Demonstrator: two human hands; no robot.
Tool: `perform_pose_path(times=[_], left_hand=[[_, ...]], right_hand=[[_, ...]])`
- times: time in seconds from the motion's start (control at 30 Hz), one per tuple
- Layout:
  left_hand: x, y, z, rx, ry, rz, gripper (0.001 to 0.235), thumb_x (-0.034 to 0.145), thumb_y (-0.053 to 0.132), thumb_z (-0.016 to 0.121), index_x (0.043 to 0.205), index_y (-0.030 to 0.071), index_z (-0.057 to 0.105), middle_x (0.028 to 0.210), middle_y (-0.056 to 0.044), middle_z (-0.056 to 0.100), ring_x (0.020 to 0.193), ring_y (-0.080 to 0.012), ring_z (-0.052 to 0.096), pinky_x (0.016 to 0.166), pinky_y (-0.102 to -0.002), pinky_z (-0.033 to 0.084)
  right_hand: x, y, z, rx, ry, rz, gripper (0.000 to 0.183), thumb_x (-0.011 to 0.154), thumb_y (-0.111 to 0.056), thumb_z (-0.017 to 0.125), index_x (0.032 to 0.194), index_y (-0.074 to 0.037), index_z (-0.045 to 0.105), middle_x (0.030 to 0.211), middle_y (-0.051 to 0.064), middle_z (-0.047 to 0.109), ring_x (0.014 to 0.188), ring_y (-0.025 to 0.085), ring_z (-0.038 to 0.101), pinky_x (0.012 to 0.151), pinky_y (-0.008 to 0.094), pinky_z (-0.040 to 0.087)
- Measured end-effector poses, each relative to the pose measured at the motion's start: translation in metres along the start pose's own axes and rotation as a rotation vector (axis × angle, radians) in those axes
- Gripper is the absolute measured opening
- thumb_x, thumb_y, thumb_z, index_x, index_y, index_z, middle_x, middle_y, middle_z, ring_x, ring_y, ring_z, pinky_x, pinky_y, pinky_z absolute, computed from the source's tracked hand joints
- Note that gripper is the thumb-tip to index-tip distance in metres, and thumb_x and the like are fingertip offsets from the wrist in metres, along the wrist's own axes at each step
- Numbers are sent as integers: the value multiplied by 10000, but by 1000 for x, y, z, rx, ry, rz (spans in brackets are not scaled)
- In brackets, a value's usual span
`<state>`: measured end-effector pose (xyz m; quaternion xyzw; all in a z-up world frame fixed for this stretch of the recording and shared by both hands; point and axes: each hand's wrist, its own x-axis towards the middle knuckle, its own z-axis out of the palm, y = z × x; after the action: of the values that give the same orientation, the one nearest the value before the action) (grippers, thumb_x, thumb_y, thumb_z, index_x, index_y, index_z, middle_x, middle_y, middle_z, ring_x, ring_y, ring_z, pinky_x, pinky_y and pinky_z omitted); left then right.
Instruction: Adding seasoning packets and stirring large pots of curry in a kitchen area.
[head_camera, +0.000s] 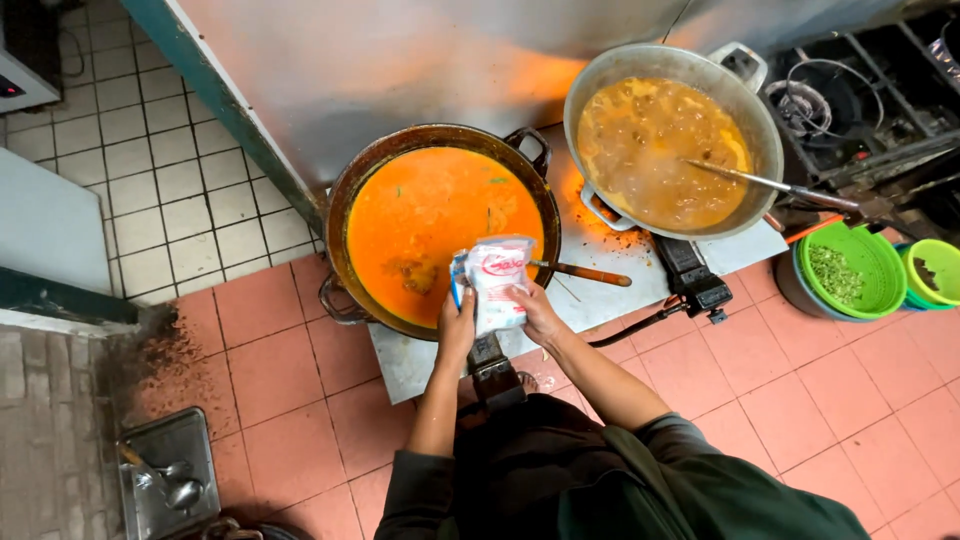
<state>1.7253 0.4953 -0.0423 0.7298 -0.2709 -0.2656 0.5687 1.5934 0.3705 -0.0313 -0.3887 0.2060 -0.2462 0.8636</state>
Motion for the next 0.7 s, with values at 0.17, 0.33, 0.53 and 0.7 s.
perform_pose_path(times=[0.17,0.33,0.53,0.7], left_hand=[[-26,11,-22,-408,19,58,543,1060,467,522,1389,36,553,1278,-182,678,1178,-330,642,978,-399,485],[-49,74,-51,190,95,-113,601,896,528,667,1273,63,615,1127,-206,732,1047,-402,689,877,-471,515],[-60,88,-62,481,175,-45,594,886,548,661,1224,62,614,1126,-204,689,1011,-456,657,820,-541,504],[-65,99,-72,683,192,-16,521,900,526,659,1094,43,658,1070,-194,683,936,-451,664,768,-554,510]], right_hand=[[9,42,15,56,-14,42,442,1023,-260,615,1396,-35,547,1237,93,707,1072,179,702,961,357,559],[6,72,53,48,26,18,516,1054,-443,493,1410,-73,537,1271,79,677,1105,180,668,985,360,532],[10,106,71,157,-46,48,664,1039,-614,403,1387,-69,552,1222,74,670,1094,194,655,972,369,533],[14,149,60,128,-36,84,694,1063,-643,385,1394,-59,565,1193,68,659,1075,186,635,951,359,522]])
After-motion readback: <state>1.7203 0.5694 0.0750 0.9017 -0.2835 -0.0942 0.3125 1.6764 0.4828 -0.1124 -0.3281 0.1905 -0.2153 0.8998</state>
